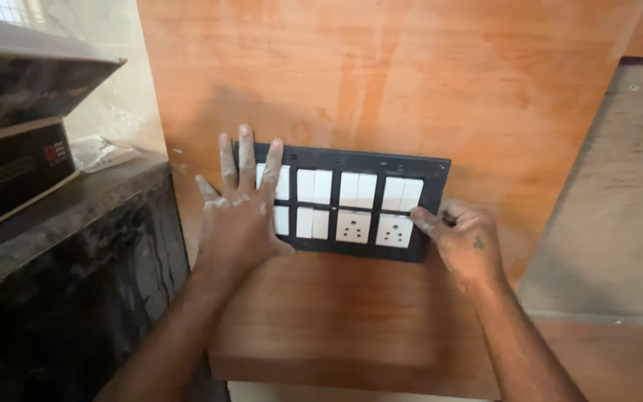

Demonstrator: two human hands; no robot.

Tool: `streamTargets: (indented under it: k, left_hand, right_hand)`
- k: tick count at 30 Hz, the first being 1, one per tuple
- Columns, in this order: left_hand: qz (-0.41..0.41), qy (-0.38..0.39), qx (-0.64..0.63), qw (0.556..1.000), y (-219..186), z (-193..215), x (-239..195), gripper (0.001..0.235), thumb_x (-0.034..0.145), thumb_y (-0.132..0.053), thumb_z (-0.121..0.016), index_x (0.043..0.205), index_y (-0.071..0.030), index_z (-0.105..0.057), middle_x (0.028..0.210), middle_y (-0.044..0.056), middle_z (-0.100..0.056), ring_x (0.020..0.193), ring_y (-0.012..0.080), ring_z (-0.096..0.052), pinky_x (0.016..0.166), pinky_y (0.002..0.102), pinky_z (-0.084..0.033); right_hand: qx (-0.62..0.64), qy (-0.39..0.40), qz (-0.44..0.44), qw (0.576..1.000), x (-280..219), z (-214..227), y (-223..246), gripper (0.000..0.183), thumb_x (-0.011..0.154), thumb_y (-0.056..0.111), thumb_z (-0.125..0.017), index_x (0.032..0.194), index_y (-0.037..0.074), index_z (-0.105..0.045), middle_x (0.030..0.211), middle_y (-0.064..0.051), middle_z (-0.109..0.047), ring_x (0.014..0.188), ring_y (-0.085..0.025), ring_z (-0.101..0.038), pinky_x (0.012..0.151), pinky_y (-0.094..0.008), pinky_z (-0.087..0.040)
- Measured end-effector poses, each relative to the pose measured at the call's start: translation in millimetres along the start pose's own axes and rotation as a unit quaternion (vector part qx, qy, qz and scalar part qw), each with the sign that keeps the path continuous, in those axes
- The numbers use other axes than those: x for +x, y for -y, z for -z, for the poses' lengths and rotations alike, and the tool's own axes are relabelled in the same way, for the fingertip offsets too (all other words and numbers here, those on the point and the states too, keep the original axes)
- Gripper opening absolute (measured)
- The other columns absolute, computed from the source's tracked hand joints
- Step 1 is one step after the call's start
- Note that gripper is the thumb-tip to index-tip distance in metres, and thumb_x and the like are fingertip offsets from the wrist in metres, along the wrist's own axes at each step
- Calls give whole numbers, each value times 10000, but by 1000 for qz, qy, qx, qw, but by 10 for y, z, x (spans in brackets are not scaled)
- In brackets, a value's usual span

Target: The person connects several electrical wires to a switchboard panel using a screwdriver and tape, then fits the panel into a wall opening.

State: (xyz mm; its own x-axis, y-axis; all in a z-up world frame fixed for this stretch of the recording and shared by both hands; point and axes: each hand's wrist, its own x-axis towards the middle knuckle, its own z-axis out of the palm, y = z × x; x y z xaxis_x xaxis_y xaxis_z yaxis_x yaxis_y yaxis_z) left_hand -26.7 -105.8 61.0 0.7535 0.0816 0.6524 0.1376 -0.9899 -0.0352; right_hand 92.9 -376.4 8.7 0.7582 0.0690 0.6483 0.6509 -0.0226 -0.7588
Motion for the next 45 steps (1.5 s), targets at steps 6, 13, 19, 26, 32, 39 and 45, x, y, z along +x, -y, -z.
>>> streamTargets:
  k: [6, 13, 19, 26, 32, 39, 45]
  left_hand:
    - [8, 14, 17, 1000, -35, 0, 41, 1609, 394, -527, -1016, 1654, -197, -73, 1703, 238, 87, 1530, 473, 45, 1046, 797, -298]
    - [14, 14, 27, 999, -57, 7, 34, 1613, 386, -573, -1000, 1647, -186, -73, 1660, 230, 84, 1538, 462, 34, 1065, 775, -314]
    - [10, 23, 32, 999, -12, -12, 33, 1619, 386, -580, -1002, 1654, -204, -69, 1708, 208, 90, 1526, 458, 47, 1065, 772, -299]
    - [-22, -55, -1, 998, 89, -131, -41, 1567, 339, -566, -998, 1628, -204, -184, 1685, 171, -47, 1518, 447, -46, 1057, 766, -326]
    - [-85, -163, -25, 983, 220, -351, -129, 1402, 368, -578, -938, 1536, -143, -297, 1623, 226, -202, 1494, 441, -254, 1049, 756, -373]
    - [-145, -245, -37, 958, 381, -542, -157, 1352, 391, -618, -892, 1514, -131, -317, 1554, 281, -306, 1386, 493, -405, 1004, 757, -395]
    - [-194, -326, -33, 925, 501, -686, -194, 1259, 530, -653, -841, 1526, -99, -305, 1523, 343, -343, 1307, 526, -472, 1038, 698, -438]
  right_hand:
    - [-17, -34, -2, 999, -12, -70, -14, 179, 915, 135, -773, 944, -42, -763, 726, 13, -647, 632, -53, -479, 528, -257, -406]
    - [-9, -60, 27, 998, 26, -83, 55, 182, 860, 38, -780, 1030, -30, -774, 759, 17, -695, 656, -39, -552, 571, -219, -455]
    - [19, -17, -1, 1000, 51, -46, -3, 175, 892, 40, -772, 1051, -32, -767, 835, -9, -730, 692, -55, -580, 609, -232, -477]
    - [59, 46, 21, 997, -85, 49, -42, 272, 876, 86, -769, 1126, -14, -732, 968, -20, -758, 831, -66, -654, 746, -241, -544]
    - [130, 56, 20, 990, -46, 96, -35, 289, 944, 156, -723, 1177, -15, -717, 1045, -44, -745, 938, -105, -666, 859, -262, -541]
    - [126, 112, -24, 985, -113, 213, 3, 320, 905, 164, -725, 1158, -32, -736, 1063, -65, -779, 971, -123, -693, 886, -278, -544]
    - [82, 50, -31, 995, -201, 167, 9, 350, 872, 153, -775, 1155, -52, -754, 995, -85, -778, 888, -139, -672, 821, -292, -537]
